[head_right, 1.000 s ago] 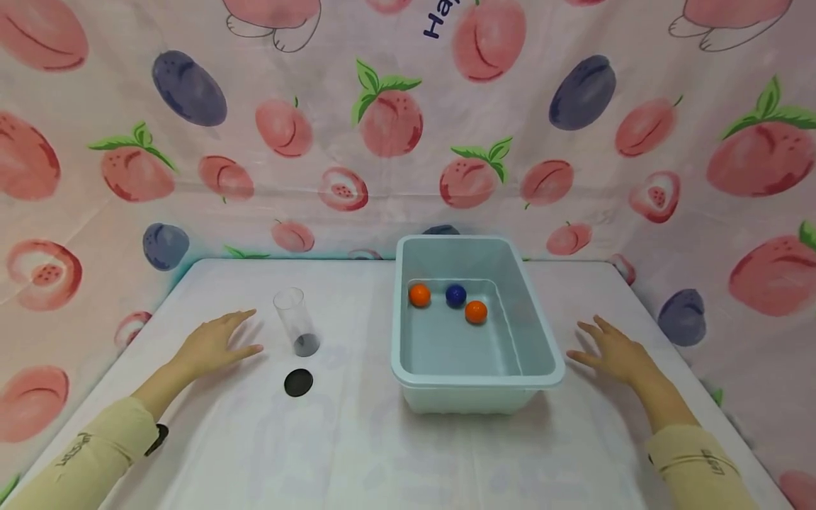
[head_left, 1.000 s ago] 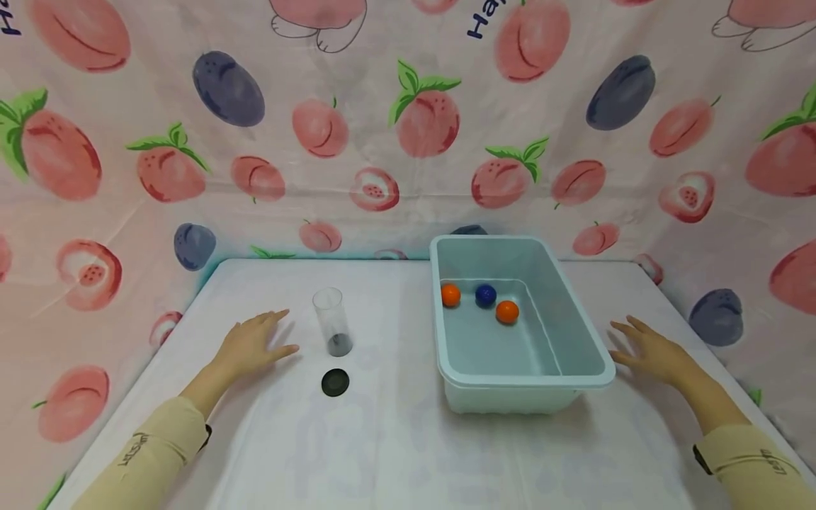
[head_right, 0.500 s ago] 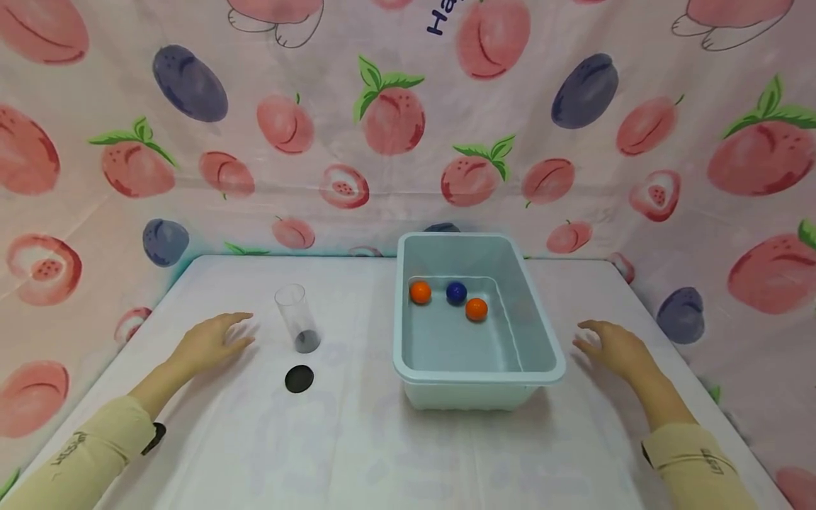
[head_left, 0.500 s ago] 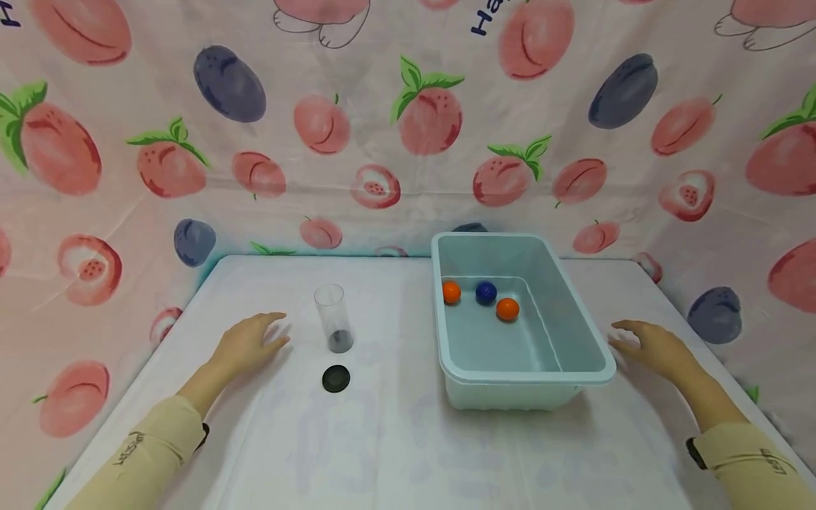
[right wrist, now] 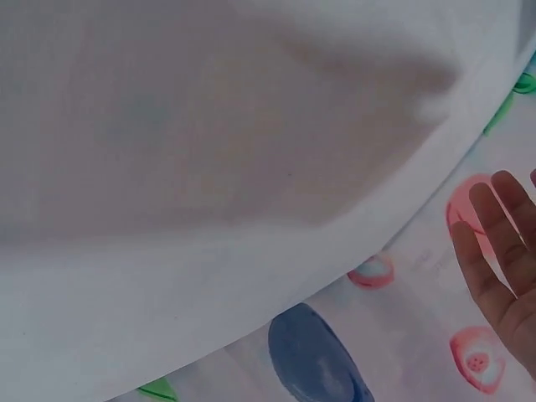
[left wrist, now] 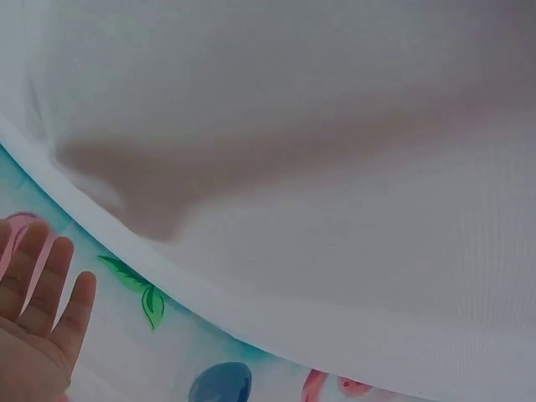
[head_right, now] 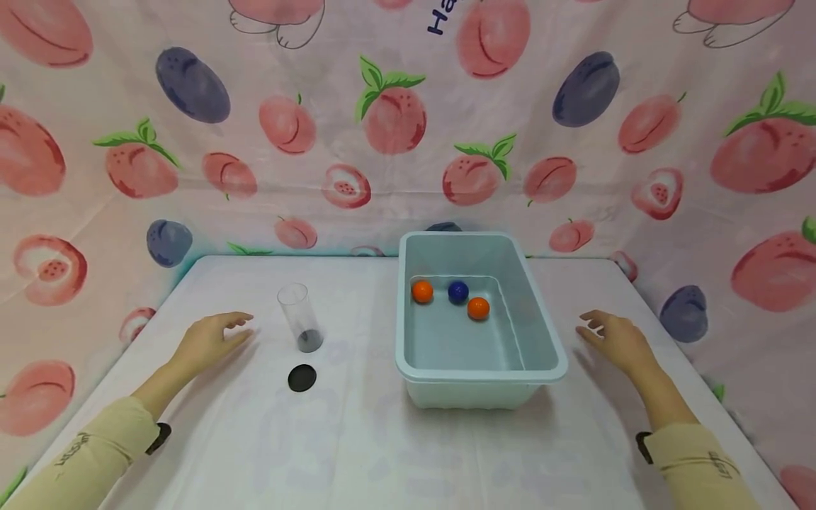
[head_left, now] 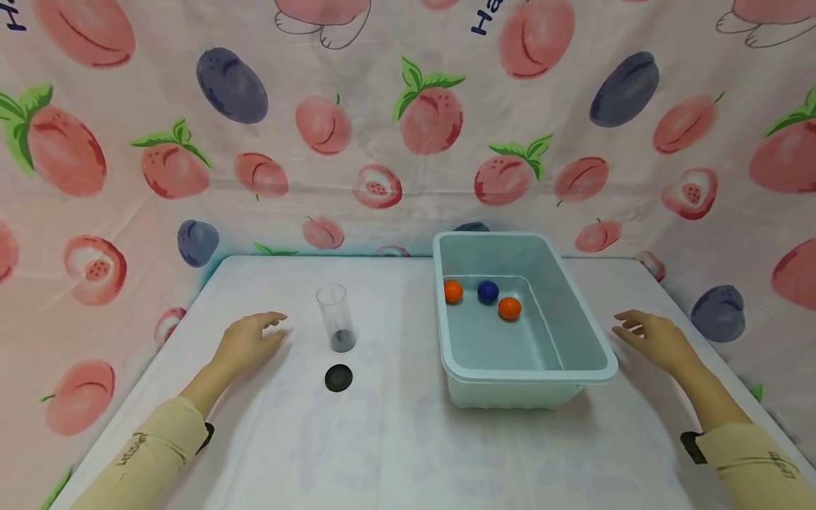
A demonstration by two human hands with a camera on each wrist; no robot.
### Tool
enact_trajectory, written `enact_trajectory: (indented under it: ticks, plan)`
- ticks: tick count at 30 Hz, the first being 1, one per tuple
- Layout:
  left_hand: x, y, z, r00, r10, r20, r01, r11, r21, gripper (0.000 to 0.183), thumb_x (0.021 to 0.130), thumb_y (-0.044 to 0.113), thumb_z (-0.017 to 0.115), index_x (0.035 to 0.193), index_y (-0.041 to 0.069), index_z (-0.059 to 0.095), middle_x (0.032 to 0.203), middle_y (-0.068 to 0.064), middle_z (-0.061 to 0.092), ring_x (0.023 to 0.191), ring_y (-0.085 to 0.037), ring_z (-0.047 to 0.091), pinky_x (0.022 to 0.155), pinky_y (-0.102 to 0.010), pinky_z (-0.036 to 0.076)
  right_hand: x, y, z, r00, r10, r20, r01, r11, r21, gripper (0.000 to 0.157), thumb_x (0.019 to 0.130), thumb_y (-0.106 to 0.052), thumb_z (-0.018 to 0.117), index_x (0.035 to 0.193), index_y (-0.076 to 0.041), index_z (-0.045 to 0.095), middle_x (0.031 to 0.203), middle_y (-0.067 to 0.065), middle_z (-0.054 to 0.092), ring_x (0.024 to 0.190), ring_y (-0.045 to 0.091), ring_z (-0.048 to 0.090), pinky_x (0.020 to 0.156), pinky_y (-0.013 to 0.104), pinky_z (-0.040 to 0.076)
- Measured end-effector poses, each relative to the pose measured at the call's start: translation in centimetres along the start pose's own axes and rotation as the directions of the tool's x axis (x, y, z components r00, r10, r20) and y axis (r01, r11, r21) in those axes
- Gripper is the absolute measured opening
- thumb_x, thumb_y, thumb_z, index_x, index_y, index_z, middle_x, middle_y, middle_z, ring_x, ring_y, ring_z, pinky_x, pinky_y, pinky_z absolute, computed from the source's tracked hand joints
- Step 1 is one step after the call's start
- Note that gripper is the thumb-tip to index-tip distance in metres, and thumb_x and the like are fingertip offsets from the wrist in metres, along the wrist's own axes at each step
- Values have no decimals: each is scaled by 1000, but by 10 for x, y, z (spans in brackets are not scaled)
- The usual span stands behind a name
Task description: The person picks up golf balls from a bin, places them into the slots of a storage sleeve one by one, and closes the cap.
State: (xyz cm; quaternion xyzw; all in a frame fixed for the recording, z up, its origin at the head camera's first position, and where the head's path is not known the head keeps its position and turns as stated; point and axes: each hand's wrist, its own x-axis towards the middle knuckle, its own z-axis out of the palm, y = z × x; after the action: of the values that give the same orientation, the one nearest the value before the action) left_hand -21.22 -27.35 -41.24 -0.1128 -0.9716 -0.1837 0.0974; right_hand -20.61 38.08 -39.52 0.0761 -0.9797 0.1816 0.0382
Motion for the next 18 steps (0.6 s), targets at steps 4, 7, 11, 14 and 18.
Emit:
enact_trajectory:
  ticks: [4,7,11,14,18]
  plan:
    - [1,0,2,999,-40,4,40,995,-95,33,89,19,63,117,1,63,104,-21,69,97,-40,64,82,-54,49,-2,-4,-1,996,13,-83,-6,997,77,39,93,-22,59,114,10,57,103,35,62,89,50,62,68,55,53]
    - [5,1,3,998,-58,4,58,975,-213,36,91,17,62,121,-2,59,108,-24,67,100,-41,63,87,-54,49,-3,-8,-5,987,44,-154,-18,986,166,39,94,-20,57,117,11,56,104,35,62,79,30,69,63,37,57]
    - [10,3,6,997,-76,8,73,924,-374,39,92,15,61,125,-5,55,111,-27,65,100,-41,63,88,-48,51,-2,-11,-11,979,108,-171,-32,917,398,34,96,-20,54,119,4,56,86,-7,69,72,-12,59,58,10,50]
    - [12,5,8,995,-97,22,96,884,-457,40,93,15,60,126,-6,54,112,-27,64,101,-39,63,85,-32,53,-2,-14,-14,983,149,-111,-55,805,590,15,97,-23,52,110,-20,60,83,-34,55,74,-18,56,61,8,51]
    - [12,9,10,991,-123,49,130,835,-535,42,94,18,58,128,-6,53,114,-28,63,96,-20,66,78,-11,46,-4,-20,-19,988,147,-39,-64,637,769,17,97,-21,52,98,-38,57,87,-30,62,77,-11,62,62,12,53]
